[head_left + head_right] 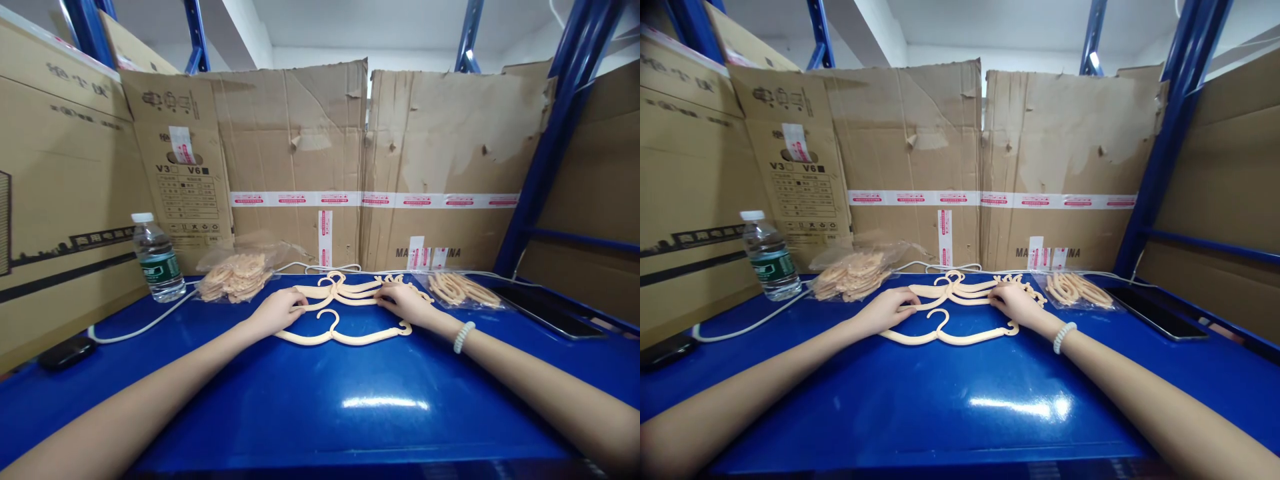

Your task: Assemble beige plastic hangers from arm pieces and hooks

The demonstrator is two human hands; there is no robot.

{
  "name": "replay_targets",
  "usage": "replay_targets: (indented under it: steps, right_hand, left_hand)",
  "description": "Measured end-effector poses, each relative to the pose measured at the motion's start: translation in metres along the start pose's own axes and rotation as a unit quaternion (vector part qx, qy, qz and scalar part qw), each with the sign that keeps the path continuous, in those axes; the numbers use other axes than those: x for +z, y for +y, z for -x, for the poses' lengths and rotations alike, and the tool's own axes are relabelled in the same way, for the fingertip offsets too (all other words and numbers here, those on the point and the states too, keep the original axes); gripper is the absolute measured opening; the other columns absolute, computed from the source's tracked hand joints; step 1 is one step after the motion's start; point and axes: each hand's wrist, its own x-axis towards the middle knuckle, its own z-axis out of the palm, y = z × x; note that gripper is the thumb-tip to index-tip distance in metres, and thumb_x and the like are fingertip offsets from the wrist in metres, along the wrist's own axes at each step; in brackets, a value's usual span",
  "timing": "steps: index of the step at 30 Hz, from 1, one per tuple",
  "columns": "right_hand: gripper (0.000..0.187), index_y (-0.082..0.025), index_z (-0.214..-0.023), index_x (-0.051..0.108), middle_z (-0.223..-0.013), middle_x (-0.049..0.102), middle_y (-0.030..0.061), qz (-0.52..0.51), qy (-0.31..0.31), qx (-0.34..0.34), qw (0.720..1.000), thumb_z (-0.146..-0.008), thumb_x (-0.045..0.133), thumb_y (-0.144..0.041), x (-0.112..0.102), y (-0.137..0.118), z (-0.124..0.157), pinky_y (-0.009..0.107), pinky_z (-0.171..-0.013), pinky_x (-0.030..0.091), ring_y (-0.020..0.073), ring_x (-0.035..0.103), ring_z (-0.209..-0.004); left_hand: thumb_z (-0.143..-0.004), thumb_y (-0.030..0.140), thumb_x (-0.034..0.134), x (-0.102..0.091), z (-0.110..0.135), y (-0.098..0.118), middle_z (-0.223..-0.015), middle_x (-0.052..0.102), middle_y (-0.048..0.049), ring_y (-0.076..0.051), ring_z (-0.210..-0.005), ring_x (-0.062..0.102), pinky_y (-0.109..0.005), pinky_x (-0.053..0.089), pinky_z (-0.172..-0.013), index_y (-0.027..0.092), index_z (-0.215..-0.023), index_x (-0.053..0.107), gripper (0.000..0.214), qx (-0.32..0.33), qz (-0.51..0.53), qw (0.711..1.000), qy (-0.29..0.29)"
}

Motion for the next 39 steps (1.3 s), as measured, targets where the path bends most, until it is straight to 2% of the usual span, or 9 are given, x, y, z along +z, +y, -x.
replay_targets:
  steps: [8,12,15,18,21,24,28,32,39]
  right_hand:
    - [0.007,-0.016,-0.082,0.067,-0.083,0.07,0.0065,-0.013,0.02,0.032,0.999,-0.08,0.061,-0.018,-0.012,-0.005,0.003,0.029,-0.069,0.048,0.0197,0.064,-0.075]
    - [0.011,-0.016,-0.078,0.064,-0.078,0.068,0.0045,-0.077,0.081,0.03,0.993,-0.081,0.061,-0.026,-0.021,-0.01,0.004,0.028,-0.067,0.047,0.0173,0.062,-0.072]
    - [0.017,-0.017,-0.077,0.063,-0.076,0.067,0.0041,-0.136,0.12,0.01,0.983,-0.081,0.062,-0.033,-0.026,-0.017,0.005,0.028,-0.066,0.047,0.0165,0.061,-0.07]
    - [0.024,-0.016,-0.08,0.063,-0.08,0.068,0.0053,-0.204,0.119,0.006,0.972,-0.08,0.062,-0.04,-0.031,-0.021,0.004,0.029,-0.069,0.049,0.017,0.062,-0.072]
    - [0.03,-0.015,-0.093,0.062,-0.087,0.07,0.0073,-0.241,0.122,0.045,0.962,-0.087,0.051,-0.043,-0.037,-0.01,0.004,0.03,-0.073,0.052,0.0189,0.065,-0.079]
    - [0.028,-0.016,-0.105,0.062,-0.1,0.07,0.0101,-0.12,0.102,0.061,0.986,-0.088,0.049,-0.033,-0.041,0.015,0.007,0.034,-0.082,0.05,0.0232,0.065,-0.094]
    - [0.036,-0.017,-0.116,0.062,-0.117,0.064,0.0138,0.058,-0.016,0.049,0.997,-0.082,0.05,-0.017,-0.035,0.048,0.014,0.037,-0.09,0.048,0.0272,0.062,-0.105]
    - [0.036,-0.018,-0.116,0.063,-0.116,0.066,0.0103,0.071,-0.063,0.034,0.995,-0.085,0.045,-0.015,-0.026,0.059,0.016,0.033,-0.089,0.048,0.0242,0.063,-0.102]
    - [0.022,-0.02,-0.093,0.072,-0.093,0.073,0.0074,0.077,-0.023,0.065,0.995,-0.081,0.053,-0.018,-0.028,0.055,0.014,0.031,-0.075,0.05,0.0246,0.067,-0.085]
  left_hand:
    - [-0.08,0.015,0.047,-0.002,0.002,0.002,-0.086,0.065,-0.0065,-0.022,-0.081,0.062,-0.031,0.045,-0.071,0.018,-0.083,0.057,0.01,-0.012,0.007,0.999,0.049]
    - [-0.086,0.018,0.041,-0.006,0.003,0.011,-0.082,0.064,-0.0047,-0.021,-0.077,0.062,-0.031,0.045,-0.069,0.018,-0.092,0.053,0.013,-0.022,0.021,0.996,0.079]
    - [-0.09,0.023,0.038,-0.009,0.004,0.018,-0.094,0.064,-0.0063,-0.021,-0.087,0.062,-0.031,0.046,-0.076,0.019,-0.102,0.054,0.02,-0.009,0.041,0.993,0.11]
    - [-0.093,0.029,0.037,-0.009,0.004,0.022,-0.093,0.063,-0.006,-0.021,-0.087,0.061,-0.032,0.045,-0.078,0.019,-0.095,0.058,0.023,-0.004,0.054,0.99,0.131]
    - [-0.093,0.03,0.038,-0.008,0.004,0.024,-0.083,0.062,-0.0042,-0.02,-0.079,0.059,-0.031,0.045,-0.073,0.019,-0.085,0.058,0.024,-0.015,0.062,0.988,0.142]
    - [-0.092,0.03,0.038,-0.006,0.005,0.026,-0.082,0.062,-0.0035,-0.019,-0.078,0.059,-0.03,0.045,-0.072,0.019,-0.084,0.057,0.024,-0.02,0.077,0.986,0.148]
    - [-0.092,0.03,0.038,-0.001,0.005,0.026,-0.082,0.062,-0.0035,-0.019,-0.078,0.059,-0.03,0.045,-0.073,0.019,-0.084,0.057,0.023,-0.024,0.095,0.983,0.155]
    - [-0.092,0.031,0.038,0.001,0.005,0.024,-0.081,0.062,-0.0035,-0.019,-0.078,0.058,-0.03,0.044,-0.072,0.019,-0.083,0.057,0.024,-0.028,0.098,0.981,0.163]
    - [-0.091,0.031,0.04,0.0,0.004,0.023,-0.081,0.062,-0.0039,-0.02,-0.078,0.059,-0.031,0.044,-0.072,0.018,-0.083,0.057,0.023,-0.031,0.099,0.981,0.162]
